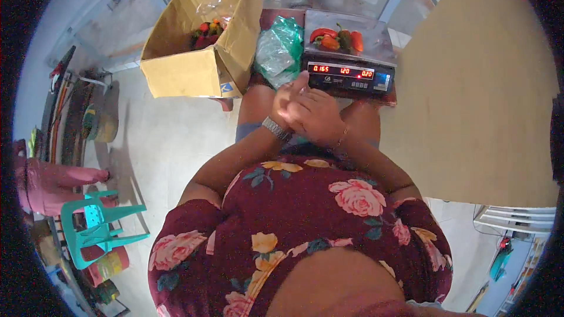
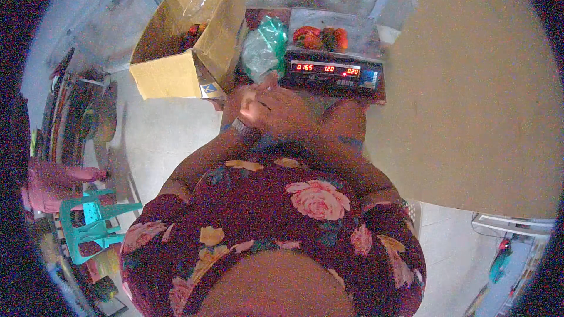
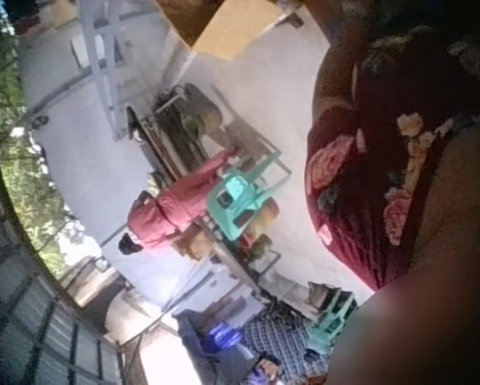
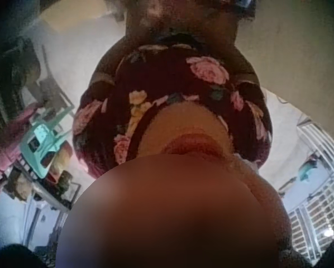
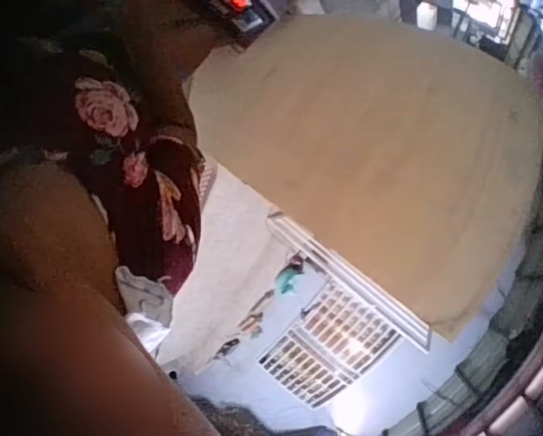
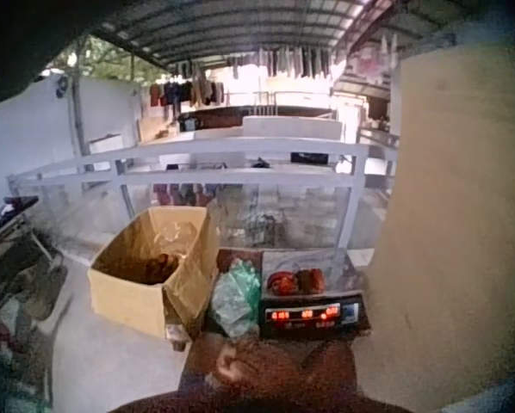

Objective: The person picks up peppers from a cardboard box, places them into a plastic bag, weighs the bag on a digital scale, ties the bag shut by hand, and places the bag back into the box.

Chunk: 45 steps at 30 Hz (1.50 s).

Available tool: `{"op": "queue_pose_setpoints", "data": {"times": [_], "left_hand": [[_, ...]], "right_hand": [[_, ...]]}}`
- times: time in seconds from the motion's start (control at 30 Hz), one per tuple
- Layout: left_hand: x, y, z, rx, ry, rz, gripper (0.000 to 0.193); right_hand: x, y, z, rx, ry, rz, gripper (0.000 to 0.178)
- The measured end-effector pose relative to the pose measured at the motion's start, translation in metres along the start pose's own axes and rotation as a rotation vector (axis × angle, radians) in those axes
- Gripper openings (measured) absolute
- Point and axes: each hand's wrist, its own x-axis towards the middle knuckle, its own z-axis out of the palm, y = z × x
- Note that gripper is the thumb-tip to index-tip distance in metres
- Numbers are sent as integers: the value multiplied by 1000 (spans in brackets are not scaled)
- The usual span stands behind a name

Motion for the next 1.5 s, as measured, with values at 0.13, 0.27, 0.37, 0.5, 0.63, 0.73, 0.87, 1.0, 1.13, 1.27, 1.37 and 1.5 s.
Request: {"op": "queue_pose_setpoints", "data": {"times": [0.13,0.27,0.37,0.5,0.63,0.73,0.87,1.0,1.13,1.27,1.37,1.5], "left_hand": [[21,76,-9,-381,-51,-922,33],[18,37,-9,-505,-1,-718,37],[21,48,-20,-691,-68,-745,40],[33,44,-34,-412,-34,-854,44],[29,44,-48,-169,48,-523,32],[34,44,-62,-35,40,-263,26],[61,74,-67,383,-243,236,39],[59,70,-63,287,-536,1,21],[49,64,-61,-72,-416,-494,13],[42,55,-62,-144,-350,-665,11],[36,51,-57,-281,-321,-560,7],[31,50,-52,-164,-292,-458,9]], "right_hand": [[9,20,11,-99,233,12,17],[10,-2,22,15,481,-418,18],[13,19,3,-123,218,11,19],[8,44,2,379,308,222,25],[7,55,-19,614,268,346,27],[7,54,-36,548,250,246,24],[15,52,-41,487,158,-30,20],[21,50,-38,443,91,-73,12],[18,49,-28,186,475,-20,13],[4,37,-6,458,518,358,21],[0,25,5,797,336,367,19],[2,27,17,863,213,370,18]]}}
